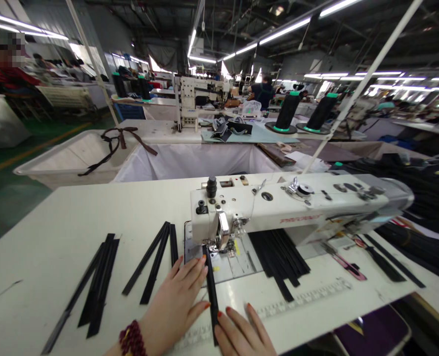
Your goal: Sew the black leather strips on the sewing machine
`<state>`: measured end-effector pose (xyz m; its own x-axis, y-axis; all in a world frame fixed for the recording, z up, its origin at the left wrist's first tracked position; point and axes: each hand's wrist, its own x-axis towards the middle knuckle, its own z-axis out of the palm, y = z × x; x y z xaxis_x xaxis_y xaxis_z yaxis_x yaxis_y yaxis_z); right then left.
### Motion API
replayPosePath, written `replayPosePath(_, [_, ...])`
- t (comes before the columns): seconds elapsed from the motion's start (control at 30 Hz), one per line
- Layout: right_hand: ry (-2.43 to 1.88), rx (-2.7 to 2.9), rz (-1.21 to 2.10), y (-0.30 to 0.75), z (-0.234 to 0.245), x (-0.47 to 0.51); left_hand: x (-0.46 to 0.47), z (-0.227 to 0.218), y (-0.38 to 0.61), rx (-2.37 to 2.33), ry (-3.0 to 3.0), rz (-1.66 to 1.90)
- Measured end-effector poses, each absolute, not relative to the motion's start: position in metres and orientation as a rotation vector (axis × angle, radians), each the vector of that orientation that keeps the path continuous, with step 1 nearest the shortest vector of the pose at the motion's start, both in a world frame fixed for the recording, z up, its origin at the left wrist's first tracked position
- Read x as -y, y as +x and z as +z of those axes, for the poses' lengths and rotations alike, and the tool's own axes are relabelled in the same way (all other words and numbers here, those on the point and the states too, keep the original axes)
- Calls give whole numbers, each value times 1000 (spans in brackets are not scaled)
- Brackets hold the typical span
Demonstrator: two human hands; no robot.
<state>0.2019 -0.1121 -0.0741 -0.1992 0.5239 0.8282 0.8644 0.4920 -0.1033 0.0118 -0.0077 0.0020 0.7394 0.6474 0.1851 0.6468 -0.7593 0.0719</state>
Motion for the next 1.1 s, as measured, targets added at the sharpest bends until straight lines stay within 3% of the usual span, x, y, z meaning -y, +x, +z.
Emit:
replayPosePath(0.13, [-1186, 1814, -502, 196, -76, 115, 8, 6, 11, -1066, 2950, 273])
replayPosePath(0.57, [-1086, 2133, -327, 220, -15, 78, -19, -2, 16, -1157, 2952, 291])
replayPosePath(1.1, [-1204, 2216, -178, 216, -10, 45, -29, -3, 18, -1190, 2832, 304])
